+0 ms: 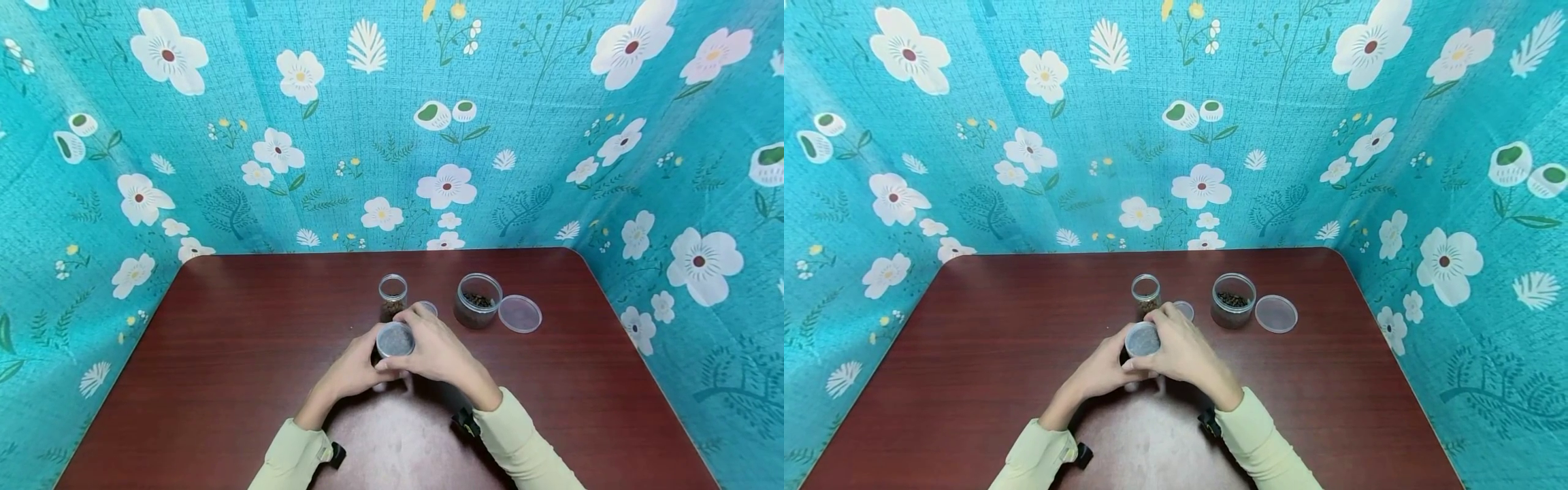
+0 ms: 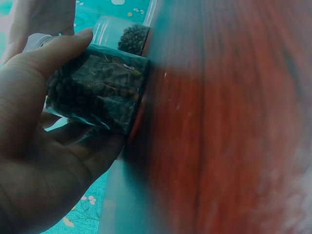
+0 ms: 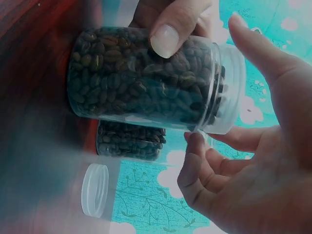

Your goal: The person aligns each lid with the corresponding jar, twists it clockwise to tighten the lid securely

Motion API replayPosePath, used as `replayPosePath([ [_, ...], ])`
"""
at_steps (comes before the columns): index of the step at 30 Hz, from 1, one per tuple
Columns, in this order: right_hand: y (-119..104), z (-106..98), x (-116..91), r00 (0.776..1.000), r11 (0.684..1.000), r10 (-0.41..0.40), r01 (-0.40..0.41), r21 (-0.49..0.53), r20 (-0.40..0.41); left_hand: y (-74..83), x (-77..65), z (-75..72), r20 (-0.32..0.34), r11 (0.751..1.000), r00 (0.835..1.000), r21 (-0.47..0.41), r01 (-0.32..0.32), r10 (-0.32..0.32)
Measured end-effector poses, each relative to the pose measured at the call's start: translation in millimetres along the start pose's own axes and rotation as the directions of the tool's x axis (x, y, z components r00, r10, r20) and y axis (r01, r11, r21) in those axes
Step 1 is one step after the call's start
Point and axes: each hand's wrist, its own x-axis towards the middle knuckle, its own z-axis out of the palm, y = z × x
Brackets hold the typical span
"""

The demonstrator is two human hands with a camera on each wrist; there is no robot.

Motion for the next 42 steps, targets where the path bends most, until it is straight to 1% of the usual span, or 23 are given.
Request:
replayPosePath([
  [6, 0.1, -6.7, -3.4, 0.994, 0.996, -0.087, 0.087, 0.008, 0.064, -0.2, 0.3, 0.0, 0.005, 1.0, 1.0, 0.015, -0.005, 0.005],
  [13, -1.0, -12.2, -5.9, 0.967, 0.975, -0.22, 0.218, 0.033, 0.13, -0.1, -0.6, -0.2, 0.025, 1.0, 1.0, 0.012, -0.004, 0.004],
  [19, -0.6, -16.5, -6.3, 0.947, 0.965, -0.263, 0.257, 0.056, 0.186, 0.5, -0.2, 0.4, 0.016, 0.999, 1.0, 0.032, -0.014, 0.014],
  [23, 0.6, -18.0, -6.1, 0.942, 0.959, -0.282, 0.279, 0.041, 0.181, 1.1, 0.6, 0.5, 0.017, 0.999, 1.0, 0.033, -0.006, 0.005],
  [28, 3.3, -15.8, -3.5, 0.95, 0.959, -0.283, 0.285, 0.005, 0.134, 0.8, 0.9, 0.6, 0.007, 1.0, 1.0, 0.027, -0.008, 0.008],
  [32, 4.2, -13.2, -1.9, 0.956, 0.963, -0.271, 0.271, 0.014, 0.113, 0.3, 0.4, 1.1, 0.01, 1.0, 1.0, 0.022, 0.01, -0.01],
  [36, 3.3, -11.5, -2.5, 0.968, 0.972, -0.233, 0.234, 0.002, 0.09, -0.8, -0.5, 1.8, 0.005, 1.0, 1.0, 0.019, 0.017, -0.017],
  [42, 0.0, -8.9, -3.7, 0.989, 0.988, -0.148, 0.149, -0.04, 0.025, -0.6, -0.6, 2.0, 0.006, 1.0, 1.0, 0.001, 0.019, -0.019],
])
